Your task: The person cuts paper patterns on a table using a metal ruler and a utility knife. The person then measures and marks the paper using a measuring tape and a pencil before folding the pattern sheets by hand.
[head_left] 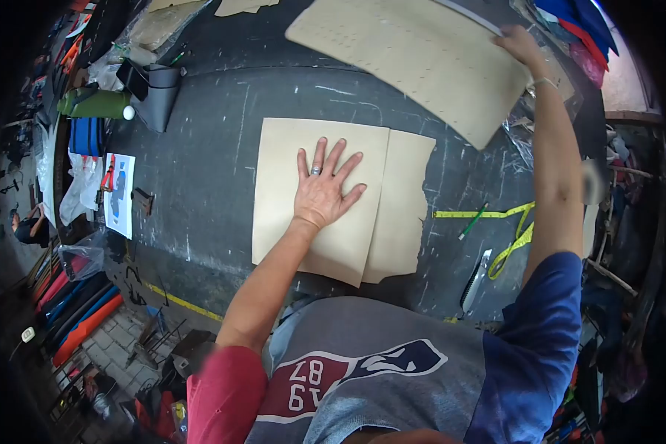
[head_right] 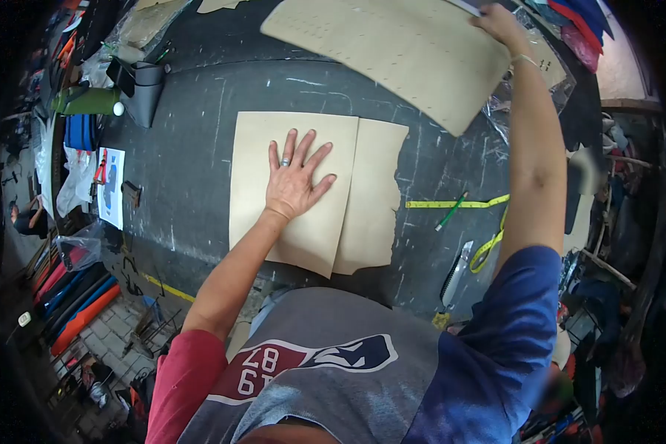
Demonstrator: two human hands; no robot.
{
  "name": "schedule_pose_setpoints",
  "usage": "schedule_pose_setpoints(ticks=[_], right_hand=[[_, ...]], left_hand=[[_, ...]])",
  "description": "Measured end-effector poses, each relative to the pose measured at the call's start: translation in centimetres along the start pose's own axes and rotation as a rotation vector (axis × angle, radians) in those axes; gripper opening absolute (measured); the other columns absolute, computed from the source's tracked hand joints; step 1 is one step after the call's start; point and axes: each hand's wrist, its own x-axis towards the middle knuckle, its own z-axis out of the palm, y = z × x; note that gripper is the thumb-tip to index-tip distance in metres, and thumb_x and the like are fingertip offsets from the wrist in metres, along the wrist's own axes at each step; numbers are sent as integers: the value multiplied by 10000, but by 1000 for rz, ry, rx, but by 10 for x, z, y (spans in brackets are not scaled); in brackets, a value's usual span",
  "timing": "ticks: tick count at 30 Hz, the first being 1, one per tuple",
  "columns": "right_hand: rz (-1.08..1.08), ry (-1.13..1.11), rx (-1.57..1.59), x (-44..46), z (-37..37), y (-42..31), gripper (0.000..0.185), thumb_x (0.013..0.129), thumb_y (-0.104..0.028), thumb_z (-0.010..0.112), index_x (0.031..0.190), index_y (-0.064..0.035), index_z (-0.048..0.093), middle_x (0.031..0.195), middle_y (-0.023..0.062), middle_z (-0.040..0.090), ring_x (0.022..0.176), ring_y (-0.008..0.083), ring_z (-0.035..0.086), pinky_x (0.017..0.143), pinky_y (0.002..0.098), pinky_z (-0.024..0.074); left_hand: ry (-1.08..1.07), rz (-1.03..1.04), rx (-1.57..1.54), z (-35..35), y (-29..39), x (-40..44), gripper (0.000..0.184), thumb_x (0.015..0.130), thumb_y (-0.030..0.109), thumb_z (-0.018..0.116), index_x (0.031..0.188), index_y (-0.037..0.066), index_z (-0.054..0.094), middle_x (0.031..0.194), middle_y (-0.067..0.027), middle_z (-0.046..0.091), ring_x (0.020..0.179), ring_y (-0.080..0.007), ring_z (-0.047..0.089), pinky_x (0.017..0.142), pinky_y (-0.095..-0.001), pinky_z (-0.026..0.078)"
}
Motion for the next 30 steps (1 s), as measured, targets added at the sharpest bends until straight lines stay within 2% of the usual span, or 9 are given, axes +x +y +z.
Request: schedule_pose_setpoints(ticks=[1,4,9,11,12,15,19,23,30], right_hand=[[68,-102,-85,-16,-21,9,670,799,-485,785,1282,-26,717,1152,254,746,1122,350,713,959,415,524],[69,253,72,-74,-29,57,659,811,-537,786,1245,-45,726,1096,217,765,1010,333,741,908,435,538],[150,162,254,-134,-14,97,631,858,-524,807,1229,-17,741,1056,114,765,982,228,727,885,364,541],[201,11,686,-237,-27,-27,488,964,-343,749,1288,17,686,1040,94,770,951,117,685,791,295,524],[145,27,507,-279,-16,-67,442,977,-271,744,1321,-4,666,1034,79,766,901,91,661,749,264,503],[320,147,939,-427,10,-225,428,913,-130,814,1312,-53,679,919,-65,634,790,49,557,694,229,458],[608,100,1366,-568,32,-381,503,864,-1,816,1298,-26,564,1032,3,675,916,80,625,812,255,504],[720,174,1464,-639,82,-463,437,885,-4,814,1227,-43,546,1015,7,671,966,83,624,874,238,476],[875,251,1003,-660,151,-490,491,824,-153,896,1186,-58,579,912,32,608,775,153,564,708,312,501]], left_hand=[[7,4,4,1,0,-1,689,975,608,572,1583,310,444,1702,-78,290,1601,-390,125,1210,-740,113],[27,10,23,2,-1,0,688,982,613,553,1585,304,439,1698,-78,296,1594,-392,149,1212,-736,117],[20,21,45,5,-1,-4,682,1001,627,499,1591,292,429,1702,-85,280,1593,-399,149,1226,-720,104],[30,29,61,7,-2,-4,675,1014,627,471,1596,290,415,1699,-89,286,1592,-405,147,1233,-713,93],[37,34,63,8,-3,-4,670,1020,624,460,1598,290,411,1698,-90,288,1592,-406,148,1234,-713,89],[41,60,48,12,-4,-8,630,1045,591,424,1596,286,412,1696,-97,295,1593,-403,141,1231,-716,80],[58,88,22,17,-11,-7,631,1058,532,424,1586,186,422,1689,-98,316,1587,-406,154,1228,-718,66],[150,125,-43,27,-17,-8,642,1063,476,448,1576,94,399,1664,-118,357,1575,-404,192,1218,-710,106],[208,129,-156,41,-25,-4,559,1068,311,439,1584,102,380,1670,-74,340,1577,-396,191,1215,-726,96]])
